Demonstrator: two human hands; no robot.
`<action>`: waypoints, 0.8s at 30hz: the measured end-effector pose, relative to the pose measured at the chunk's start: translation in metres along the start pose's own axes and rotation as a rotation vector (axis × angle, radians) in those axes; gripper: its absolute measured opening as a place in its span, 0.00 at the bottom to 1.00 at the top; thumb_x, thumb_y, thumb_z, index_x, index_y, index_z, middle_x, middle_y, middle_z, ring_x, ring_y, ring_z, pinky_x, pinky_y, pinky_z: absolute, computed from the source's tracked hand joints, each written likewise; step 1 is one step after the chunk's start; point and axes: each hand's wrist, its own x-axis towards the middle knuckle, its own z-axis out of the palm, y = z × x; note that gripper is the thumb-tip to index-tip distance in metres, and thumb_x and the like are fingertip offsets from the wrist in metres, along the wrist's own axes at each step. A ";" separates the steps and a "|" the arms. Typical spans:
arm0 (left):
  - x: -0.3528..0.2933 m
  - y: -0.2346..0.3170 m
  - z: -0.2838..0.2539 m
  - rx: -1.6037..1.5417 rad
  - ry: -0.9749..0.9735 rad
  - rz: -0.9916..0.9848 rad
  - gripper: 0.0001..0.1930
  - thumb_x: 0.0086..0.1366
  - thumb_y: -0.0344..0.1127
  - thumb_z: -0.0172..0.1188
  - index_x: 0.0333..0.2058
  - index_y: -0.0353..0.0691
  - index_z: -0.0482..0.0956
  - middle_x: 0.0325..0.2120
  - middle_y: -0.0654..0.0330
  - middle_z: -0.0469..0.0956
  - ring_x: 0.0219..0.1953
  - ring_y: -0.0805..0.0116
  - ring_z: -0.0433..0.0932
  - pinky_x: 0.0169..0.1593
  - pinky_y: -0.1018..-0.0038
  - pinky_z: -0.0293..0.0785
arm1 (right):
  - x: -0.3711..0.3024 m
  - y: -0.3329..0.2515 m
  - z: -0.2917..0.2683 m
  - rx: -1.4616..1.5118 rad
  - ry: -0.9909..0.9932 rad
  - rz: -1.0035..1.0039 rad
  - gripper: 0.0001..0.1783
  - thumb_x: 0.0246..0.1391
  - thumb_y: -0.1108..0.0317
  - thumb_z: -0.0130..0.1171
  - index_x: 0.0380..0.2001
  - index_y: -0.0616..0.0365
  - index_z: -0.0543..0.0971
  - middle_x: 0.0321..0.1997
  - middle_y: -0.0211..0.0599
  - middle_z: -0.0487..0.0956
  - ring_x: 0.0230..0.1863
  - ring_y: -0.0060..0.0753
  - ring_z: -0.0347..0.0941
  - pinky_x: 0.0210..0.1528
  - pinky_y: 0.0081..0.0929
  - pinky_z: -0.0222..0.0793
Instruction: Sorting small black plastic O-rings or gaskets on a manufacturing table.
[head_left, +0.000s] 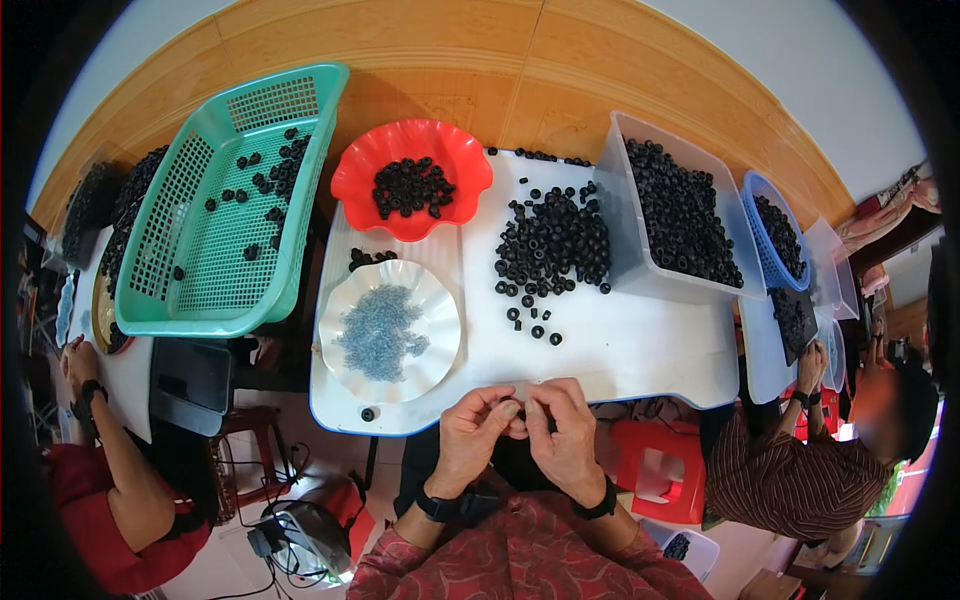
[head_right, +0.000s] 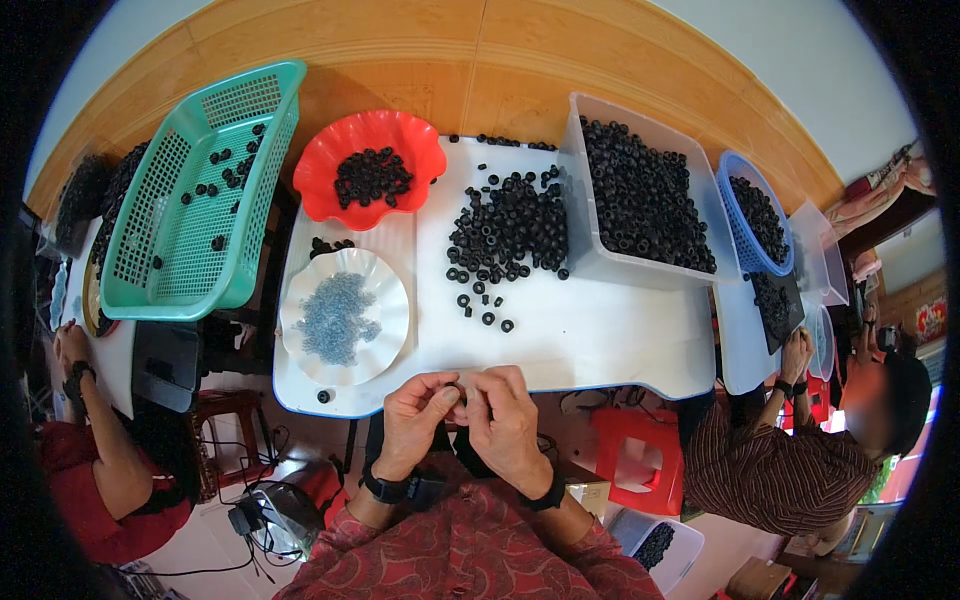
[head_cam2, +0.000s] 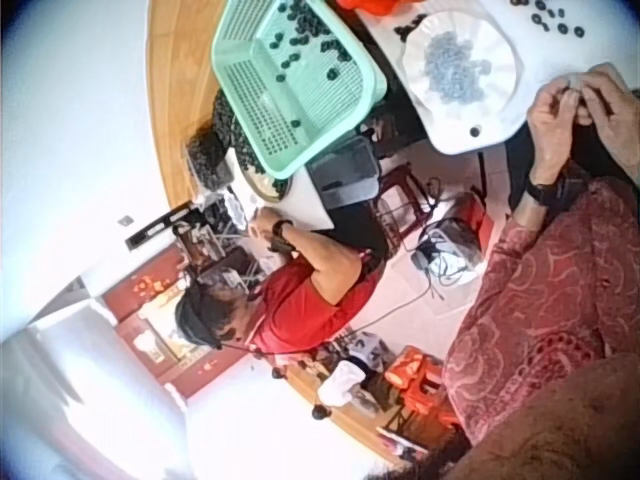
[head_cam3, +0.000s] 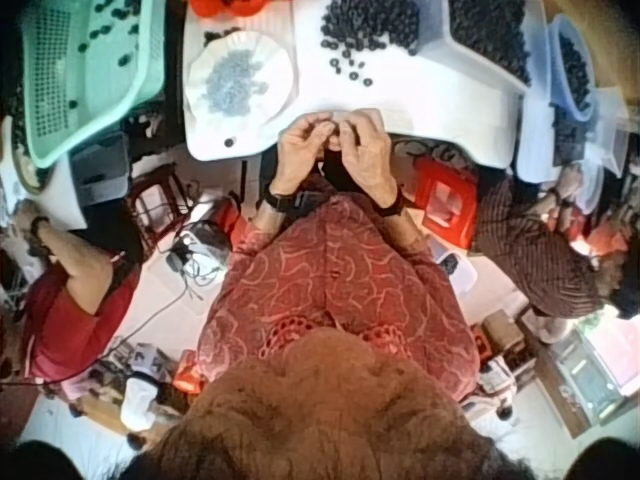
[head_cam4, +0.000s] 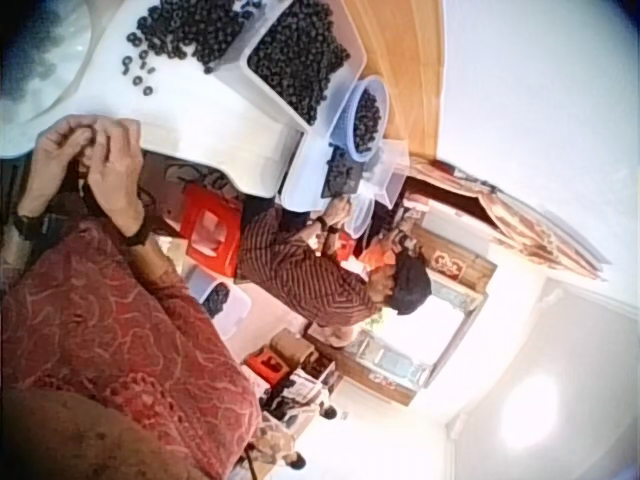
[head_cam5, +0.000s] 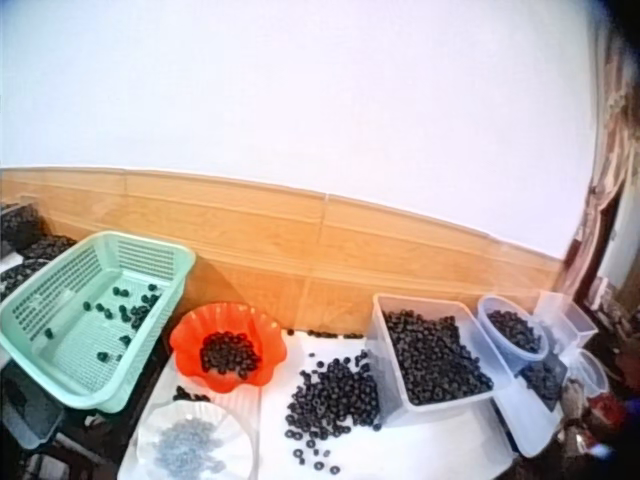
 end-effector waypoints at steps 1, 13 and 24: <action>0.000 0.004 0.003 -0.057 -0.001 -0.054 0.10 0.65 0.25 0.58 0.44 0.29 0.77 0.32 0.63 0.78 0.33 0.79 0.77 0.38 0.83 0.75 | 0.000 0.000 0.002 0.007 0.075 0.003 0.10 0.55 0.72 0.58 0.40 0.63 0.76 0.33 0.44 0.74 0.31 0.38 0.77 0.30 0.31 0.72; -0.004 -0.003 0.004 -0.107 -0.012 0.112 0.09 0.66 0.27 0.56 0.43 0.30 0.77 0.32 0.64 0.77 0.33 0.80 0.73 0.41 0.82 0.72 | 0.000 -0.008 0.023 0.311 -0.073 0.232 0.17 0.59 0.60 0.58 0.41 0.65 0.75 0.29 0.40 0.79 0.30 0.22 0.73 0.33 0.23 0.71; -0.002 -0.007 0.013 -0.046 0.081 0.141 0.07 0.67 0.28 0.55 0.40 0.30 0.78 0.29 0.68 0.73 0.31 0.82 0.69 0.39 0.84 0.67 | 0.002 0.005 0.032 0.344 -0.009 0.257 0.14 0.55 0.63 0.62 0.36 0.64 0.76 0.27 0.34 0.79 0.29 0.18 0.72 0.33 0.20 0.70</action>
